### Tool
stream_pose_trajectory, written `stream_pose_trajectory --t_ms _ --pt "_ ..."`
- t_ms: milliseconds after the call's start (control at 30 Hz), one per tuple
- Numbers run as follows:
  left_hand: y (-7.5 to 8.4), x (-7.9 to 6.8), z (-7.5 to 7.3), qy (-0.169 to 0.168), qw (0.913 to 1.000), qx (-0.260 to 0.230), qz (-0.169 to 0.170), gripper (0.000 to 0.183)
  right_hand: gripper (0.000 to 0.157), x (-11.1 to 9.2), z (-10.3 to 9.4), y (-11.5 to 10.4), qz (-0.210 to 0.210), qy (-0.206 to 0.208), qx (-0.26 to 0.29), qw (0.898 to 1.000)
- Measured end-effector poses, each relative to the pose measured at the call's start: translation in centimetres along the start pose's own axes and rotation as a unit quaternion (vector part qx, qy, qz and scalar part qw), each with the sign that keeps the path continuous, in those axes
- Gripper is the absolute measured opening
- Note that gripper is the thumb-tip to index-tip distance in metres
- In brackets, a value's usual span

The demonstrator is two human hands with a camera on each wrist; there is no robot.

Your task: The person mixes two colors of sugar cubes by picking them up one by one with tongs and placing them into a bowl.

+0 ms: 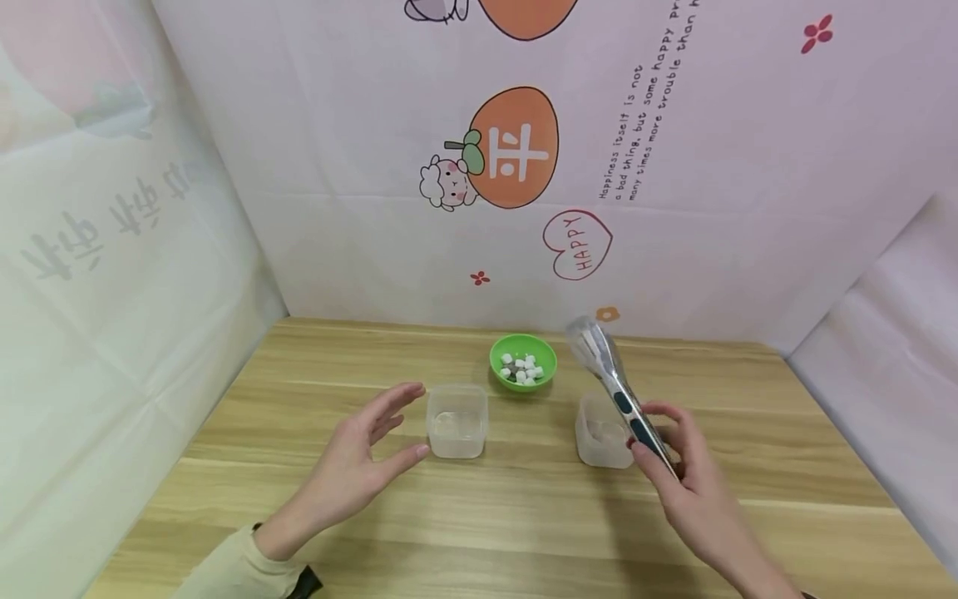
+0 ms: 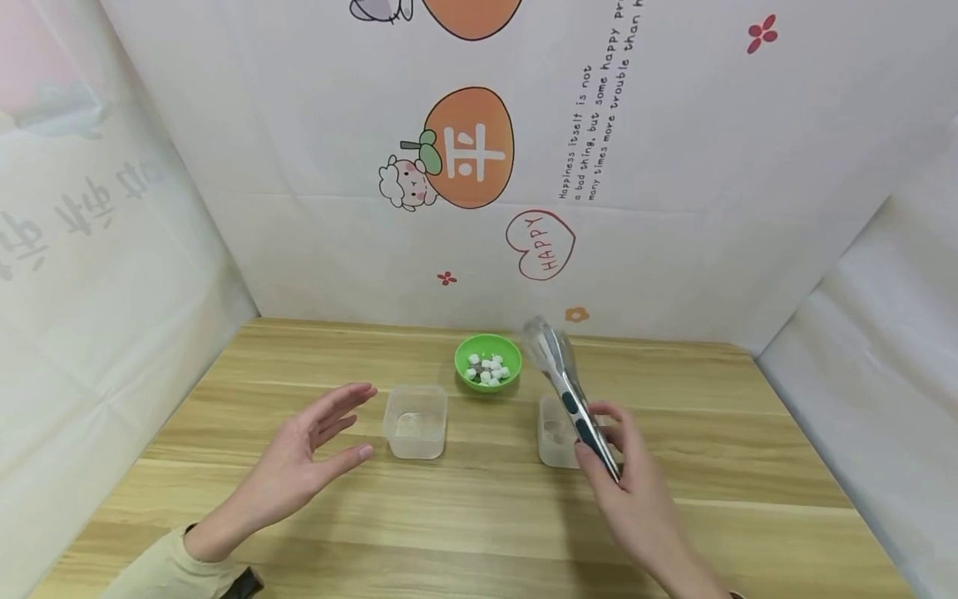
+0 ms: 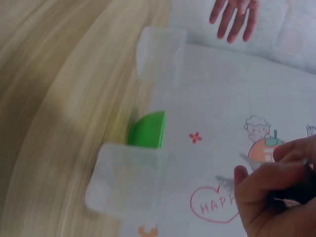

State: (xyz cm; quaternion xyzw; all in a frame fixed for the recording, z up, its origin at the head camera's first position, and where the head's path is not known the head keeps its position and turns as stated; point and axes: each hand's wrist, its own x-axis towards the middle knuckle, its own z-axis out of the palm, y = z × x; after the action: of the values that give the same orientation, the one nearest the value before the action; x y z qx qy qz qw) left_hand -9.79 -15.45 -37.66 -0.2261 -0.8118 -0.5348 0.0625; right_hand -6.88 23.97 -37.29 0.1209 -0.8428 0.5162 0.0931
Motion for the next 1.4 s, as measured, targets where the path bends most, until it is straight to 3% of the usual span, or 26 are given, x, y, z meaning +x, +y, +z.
stream_pose_trajectory --t_ms 100,267,567,867,1100,1400 --pt "-0.1 0.0 0.0 0.001 1.0 0.006 0.004 0.071 0.052 -0.4 -0.6 0.6 -0.006 0.033 -0.071 0.997" --pt "-0.3 0.1 0.1 0.003 0.9999 0.01 0.005 0.069 0.057 -0.8 -1.6 1.9 -0.028 0.065 -0.136 0.988" --pt "-0.7 0.3 0.1 0.008 0.9999 0.004 -0.004 0.06 0.053 -1.5 -3.9 5.0 -0.047 0.123 -0.188 0.973" --pt "-1.1 0.4 0.1 0.02 0.9995 0.017 -0.017 0.013 0.051 -2.1 -6.7 9.1 -0.019 0.103 -0.252 0.962" --pt "-1.2 0.3 0.0 0.015 0.9994 0.025 -0.016 0.012 0.047 -2.0 -8.5 11.2 0.019 0.076 -0.296 0.952" --pt "-1.3 0.3 0.2 0.002 0.9996 0.02 -0.022 0.008 0.047 -2.1 -8.9 12.0 0.07 0.035 -0.306 0.949"
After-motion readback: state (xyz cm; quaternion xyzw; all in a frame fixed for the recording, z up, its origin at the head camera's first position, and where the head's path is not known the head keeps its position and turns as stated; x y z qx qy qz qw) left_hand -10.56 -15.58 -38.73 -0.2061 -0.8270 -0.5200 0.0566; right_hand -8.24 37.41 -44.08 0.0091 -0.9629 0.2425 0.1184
